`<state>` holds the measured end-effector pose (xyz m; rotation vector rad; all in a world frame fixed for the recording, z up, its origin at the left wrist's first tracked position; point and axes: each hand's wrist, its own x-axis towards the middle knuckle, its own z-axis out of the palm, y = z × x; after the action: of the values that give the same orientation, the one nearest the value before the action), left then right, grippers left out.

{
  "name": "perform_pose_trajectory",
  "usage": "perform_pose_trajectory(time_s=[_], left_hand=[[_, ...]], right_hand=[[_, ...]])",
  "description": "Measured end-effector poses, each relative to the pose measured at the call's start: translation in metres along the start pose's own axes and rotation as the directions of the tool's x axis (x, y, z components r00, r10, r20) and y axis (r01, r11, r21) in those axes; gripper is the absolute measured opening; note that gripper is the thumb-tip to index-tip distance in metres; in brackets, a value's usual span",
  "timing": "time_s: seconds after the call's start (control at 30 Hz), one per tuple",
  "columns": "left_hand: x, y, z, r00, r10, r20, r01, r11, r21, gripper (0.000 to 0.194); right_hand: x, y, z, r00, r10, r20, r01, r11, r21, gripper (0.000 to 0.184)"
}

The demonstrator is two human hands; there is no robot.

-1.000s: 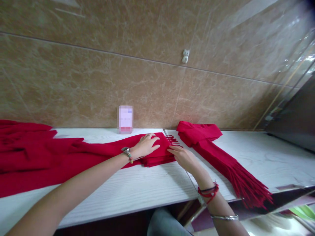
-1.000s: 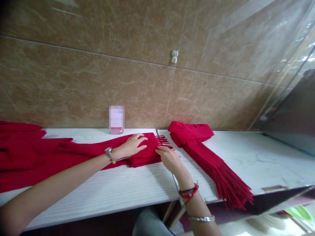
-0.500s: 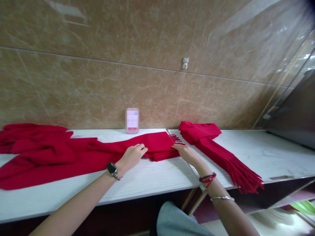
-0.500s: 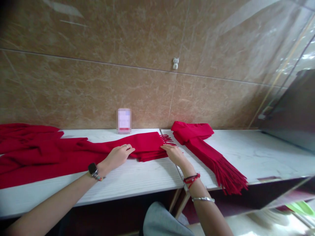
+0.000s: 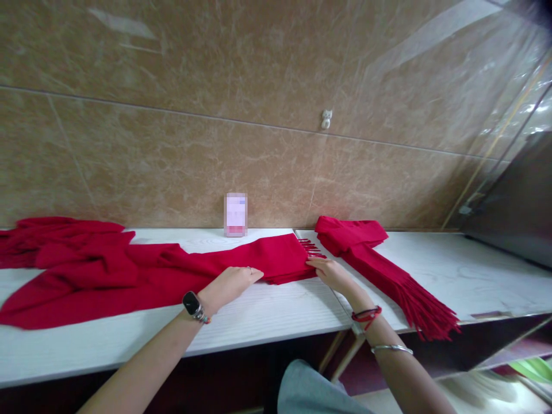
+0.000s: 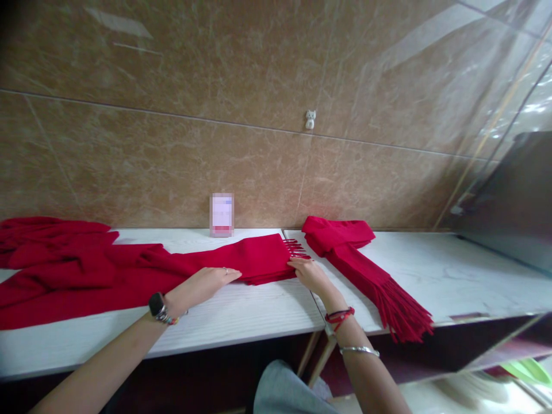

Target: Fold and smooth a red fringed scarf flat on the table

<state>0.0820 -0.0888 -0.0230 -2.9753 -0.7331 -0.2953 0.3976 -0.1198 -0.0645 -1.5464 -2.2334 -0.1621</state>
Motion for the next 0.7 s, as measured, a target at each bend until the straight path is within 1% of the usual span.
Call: perform_pose_trajectory(time_s=[0.1,0.2,0.23,0.3,0.4,0.53,0.7], left_hand=[[0.003,0.005,0.003,1.0,-0.011,0.024,0.008,0.993,0.118,0.037],[0.008,0.012,0.01,0.997,-0.067,-0.042,0.075,0.973,0.218,0.027],[0.01,0.015,0.012,0.995,-0.081,-0.063,0.093,0.97,0.226,0.024],[0.013,0.017,0.016,0.993,-0.093,-0.072,0.107,0.968,0.228,0.025],[0.015,0.016,0.018,0.995,-0.091,-0.032,0.096,0.965,0.243,0.02],[0.013,0.009,0.016,0.998,-0.066,0.006,0.062,0.966,0.249,0.028],[0.009,0.006,0.012,0.999,-0.009,0.034,0.001,0.975,0.224,0.037]], right_hand=[[0.002,-0.005,0.0,0.998,-0.064,-0.026,0.064,0.998,-0.02,0.053],[0.004,-0.01,0.002,0.992,-0.116,-0.045,0.115,0.993,-0.021,0.053],[0.005,-0.012,0.003,0.991,-0.13,-0.041,0.129,0.992,-0.015,0.051],[0.005,-0.013,0.003,0.989,-0.143,-0.019,0.143,0.99,0.0,0.047],[0.004,-0.014,0.001,0.993,-0.119,0.021,0.119,0.993,0.003,0.044],[0.002,-0.012,-0.002,0.993,-0.094,0.064,0.095,0.995,-0.009,0.05],[-0.002,-0.012,0.0,0.996,-0.072,0.061,0.068,0.995,0.069,0.054]])
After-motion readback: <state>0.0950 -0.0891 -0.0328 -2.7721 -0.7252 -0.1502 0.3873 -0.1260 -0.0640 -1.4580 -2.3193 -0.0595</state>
